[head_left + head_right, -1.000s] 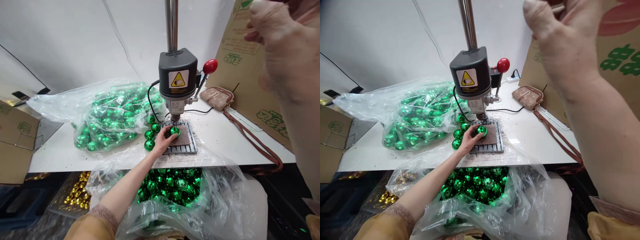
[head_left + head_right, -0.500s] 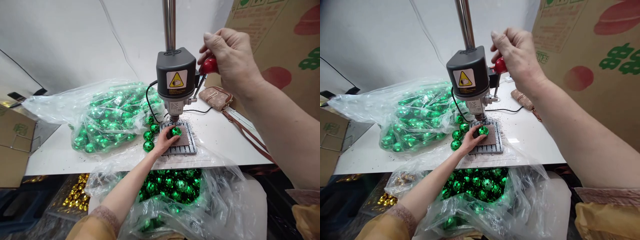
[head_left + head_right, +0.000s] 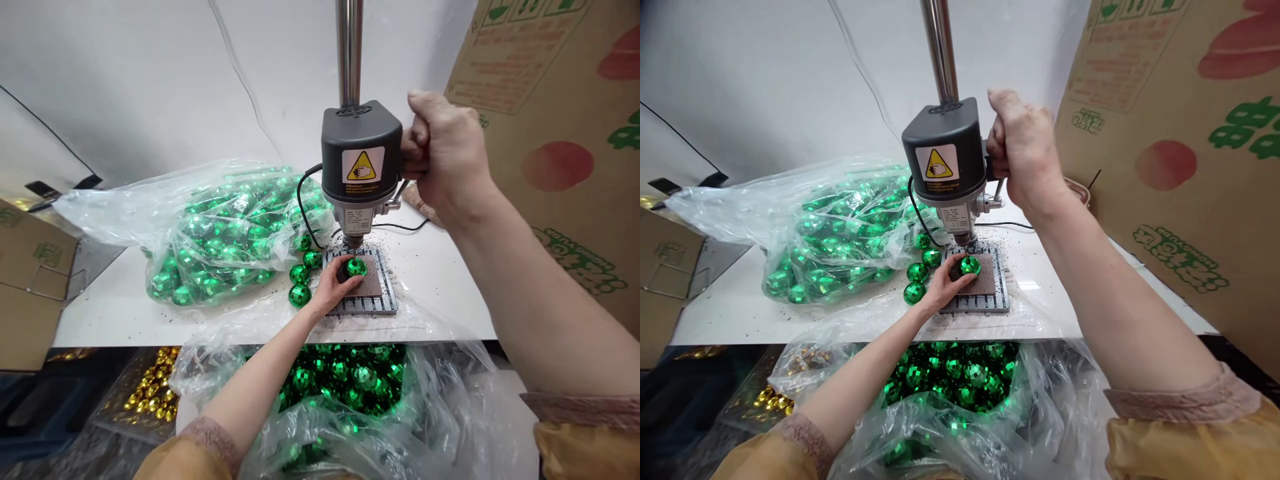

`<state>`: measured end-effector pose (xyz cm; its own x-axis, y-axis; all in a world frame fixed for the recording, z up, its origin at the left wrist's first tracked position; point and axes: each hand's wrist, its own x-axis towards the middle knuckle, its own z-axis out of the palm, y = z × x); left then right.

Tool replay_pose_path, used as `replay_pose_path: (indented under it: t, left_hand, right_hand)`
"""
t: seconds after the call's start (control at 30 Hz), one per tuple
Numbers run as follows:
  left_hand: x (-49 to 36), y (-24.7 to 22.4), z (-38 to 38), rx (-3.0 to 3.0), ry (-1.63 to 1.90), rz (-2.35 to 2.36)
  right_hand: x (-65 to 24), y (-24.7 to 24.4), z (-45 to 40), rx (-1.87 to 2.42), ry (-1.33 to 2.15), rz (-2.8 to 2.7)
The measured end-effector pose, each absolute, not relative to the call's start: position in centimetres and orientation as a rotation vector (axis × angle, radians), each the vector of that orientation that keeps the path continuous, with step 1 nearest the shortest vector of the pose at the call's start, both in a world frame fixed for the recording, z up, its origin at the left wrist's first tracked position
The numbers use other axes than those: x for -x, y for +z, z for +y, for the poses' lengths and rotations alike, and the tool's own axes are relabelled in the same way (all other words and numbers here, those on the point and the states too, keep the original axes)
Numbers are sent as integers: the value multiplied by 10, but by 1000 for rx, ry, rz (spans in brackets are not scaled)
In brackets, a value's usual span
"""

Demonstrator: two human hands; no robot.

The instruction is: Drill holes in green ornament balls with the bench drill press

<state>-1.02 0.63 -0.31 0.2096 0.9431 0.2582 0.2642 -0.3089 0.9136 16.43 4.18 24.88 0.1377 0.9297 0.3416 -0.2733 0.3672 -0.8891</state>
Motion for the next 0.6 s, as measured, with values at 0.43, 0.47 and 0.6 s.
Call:
replay_pose_path:
  t: [0.43, 0.47, 0.6]
  left_hand:
    - [9, 3, 3, -1737, 1129, 1165]
    - [9, 4, 3, -1745, 1132, 1171]
    - [8, 7, 2, -1769, 1133, 1179]
  right_hand:
    - [-160, 191, -1, 446, 537, -1190]
    - [-160, 188, 0, 421, 521, -1192]
    - [-161, 176, 1, 374, 403, -1218]
